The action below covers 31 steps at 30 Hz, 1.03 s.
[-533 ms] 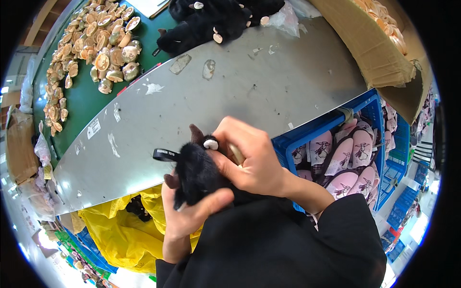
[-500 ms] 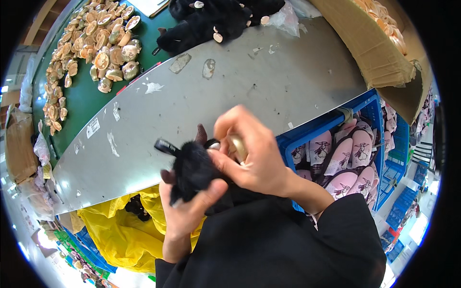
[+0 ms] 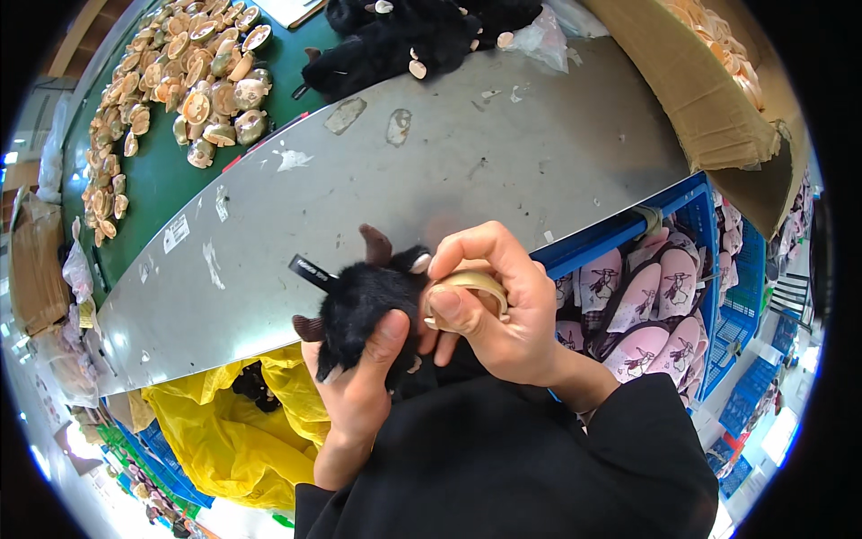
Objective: The person attaches a beige circular sole to a black fuzzy slipper upper by hand. They repeatedly pick up a slipper upper, insert the sole, and place the assembled slipper into a yellow bag. The process is repeated for multiple units.
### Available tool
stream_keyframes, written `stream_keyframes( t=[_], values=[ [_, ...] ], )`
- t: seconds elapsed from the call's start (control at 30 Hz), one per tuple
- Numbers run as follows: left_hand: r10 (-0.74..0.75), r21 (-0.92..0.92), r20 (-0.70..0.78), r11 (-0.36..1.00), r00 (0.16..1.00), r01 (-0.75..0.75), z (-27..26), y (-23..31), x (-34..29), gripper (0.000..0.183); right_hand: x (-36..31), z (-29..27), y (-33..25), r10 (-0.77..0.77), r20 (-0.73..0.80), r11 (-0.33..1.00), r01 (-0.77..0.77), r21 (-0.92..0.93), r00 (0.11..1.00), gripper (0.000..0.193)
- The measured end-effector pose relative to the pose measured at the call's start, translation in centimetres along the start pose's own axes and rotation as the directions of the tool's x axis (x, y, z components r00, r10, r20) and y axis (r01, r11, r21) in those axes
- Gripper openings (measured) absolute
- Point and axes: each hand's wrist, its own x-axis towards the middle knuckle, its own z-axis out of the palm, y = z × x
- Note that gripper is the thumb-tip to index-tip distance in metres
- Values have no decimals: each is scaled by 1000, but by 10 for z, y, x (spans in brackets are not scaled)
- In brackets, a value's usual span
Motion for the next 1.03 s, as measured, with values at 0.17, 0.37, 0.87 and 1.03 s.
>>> stream_keyframes(
  t=[0.17, 0.37, 0.87, 1.03],
  values=[
    [-17, 8, -46, 1000, 999, 18, 1, -2, -1, 19, 1, -3, 2, 28, 26, 1000, -28, 12, 999, 19],
    [-5, 39, -34, 999, 999, 7, 1, -6, -1, 17, 4, -5, 7, -70, -8, 990, 69, -123, 997, 17],
    [283, 442, -62, 868, 957, -228, -8, -27, 4, 16, 26, -2, 43, -554, 187, 539, 521, -662, 811, 52],
    [234, 383, -72, 904, 970, -190, -19, -29, 12, 17, 23, -9, 48, -391, 301, 601, 489, -632, 870, 46]
  ],
)
